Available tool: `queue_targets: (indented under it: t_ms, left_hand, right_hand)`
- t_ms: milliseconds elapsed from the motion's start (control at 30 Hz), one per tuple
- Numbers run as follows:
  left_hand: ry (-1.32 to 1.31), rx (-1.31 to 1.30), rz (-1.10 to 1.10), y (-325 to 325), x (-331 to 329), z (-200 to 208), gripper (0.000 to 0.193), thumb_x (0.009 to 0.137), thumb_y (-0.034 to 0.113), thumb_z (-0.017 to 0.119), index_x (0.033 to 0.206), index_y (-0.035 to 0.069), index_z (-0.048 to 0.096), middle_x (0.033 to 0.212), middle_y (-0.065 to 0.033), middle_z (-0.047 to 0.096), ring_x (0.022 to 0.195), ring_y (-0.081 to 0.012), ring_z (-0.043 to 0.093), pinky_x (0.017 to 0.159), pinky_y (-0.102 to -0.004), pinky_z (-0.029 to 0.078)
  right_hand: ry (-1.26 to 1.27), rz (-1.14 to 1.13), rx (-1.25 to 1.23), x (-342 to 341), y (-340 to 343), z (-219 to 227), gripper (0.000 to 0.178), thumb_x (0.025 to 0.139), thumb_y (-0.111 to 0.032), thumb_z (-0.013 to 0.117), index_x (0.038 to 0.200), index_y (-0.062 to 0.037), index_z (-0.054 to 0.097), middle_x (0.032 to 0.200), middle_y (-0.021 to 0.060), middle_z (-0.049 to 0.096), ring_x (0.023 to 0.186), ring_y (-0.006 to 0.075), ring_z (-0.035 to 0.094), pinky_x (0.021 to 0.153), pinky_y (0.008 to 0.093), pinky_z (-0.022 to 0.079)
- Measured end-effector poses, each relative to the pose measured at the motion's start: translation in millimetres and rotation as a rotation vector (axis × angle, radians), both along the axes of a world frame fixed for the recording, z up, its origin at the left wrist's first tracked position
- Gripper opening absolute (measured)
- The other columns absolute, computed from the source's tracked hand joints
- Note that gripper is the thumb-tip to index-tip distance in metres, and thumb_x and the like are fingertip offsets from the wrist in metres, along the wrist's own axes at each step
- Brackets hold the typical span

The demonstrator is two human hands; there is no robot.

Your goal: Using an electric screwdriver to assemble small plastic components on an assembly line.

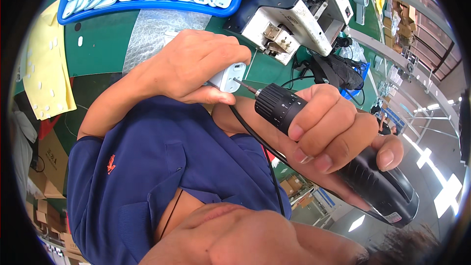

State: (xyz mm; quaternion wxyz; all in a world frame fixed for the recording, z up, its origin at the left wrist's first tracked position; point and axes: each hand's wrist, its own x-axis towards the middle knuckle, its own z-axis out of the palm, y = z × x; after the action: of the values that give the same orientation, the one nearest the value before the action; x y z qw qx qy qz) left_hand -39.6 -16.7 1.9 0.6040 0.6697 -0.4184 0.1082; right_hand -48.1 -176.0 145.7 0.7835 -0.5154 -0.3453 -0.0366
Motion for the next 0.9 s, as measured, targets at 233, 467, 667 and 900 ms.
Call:
queue_targets:
  t_ms: [233,467,667,900]
  left_hand:
    - [-0.003,0.042,-0.002,5,1,2,0.055,0.086,0.050,0.062,0.110,0.001,0.052,0.089,-0.0120,0.059,0.068,-0.0314,0.059,0.057,-0.0387,0.047]
    - [0.001,0.056,0.046,4,-1,0,0.058,0.086,0.054,0.059,0.108,0.001,0.052,0.090,-0.0123,0.059,0.066,-0.0308,0.058,0.056,-0.0379,0.045]
    - [-0.003,0.036,0.042,3,-2,-1,0.058,0.088,0.054,0.057,0.109,0.000,0.051,0.090,-0.0131,0.059,0.066,-0.0311,0.057,0.055,-0.0375,0.045]
    - [-0.010,0.038,0.027,-2,-2,-2,0.064,0.087,0.059,0.056,0.110,0.000,0.051,0.089,-0.0129,0.059,0.066,-0.0312,0.057,0.056,-0.0377,0.045]
  right_hand:
    - [-0.003,0.008,0.087,2,-11,-6,0.059,0.092,-0.052,0.053,0.121,-0.0019,0.046,0.077,0.0072,0.055,0.057,0.0177,0.055,0.057,0.0329,0.046]
    - [-0.113,-0.945,0.031,34,-16,-36,0.090,0.082,-0.082,0.029,0.112,0.0021,0.042,0.053,0.0117,0.051,0.033,0.0182,0.042,0.031,0.0299,0.040]
    - [0.120,-0.764,0.068,29,-19,-67,0.095,0.076,-0.087,0.033,0.109,0.0009,0.040,0.054,0.0103,0.052,0.035,0.0180,0.045,0.033,0.0296,0.042]
    - [-0.090,-0.170,0.066,-21,-17,-2,0.060,0.094,-0.054,0.048,0.124,-0.0016,0.045,0.075,0.0054,0.055,0.049,0.0140,0.051,0.051,0.0319,0.046]
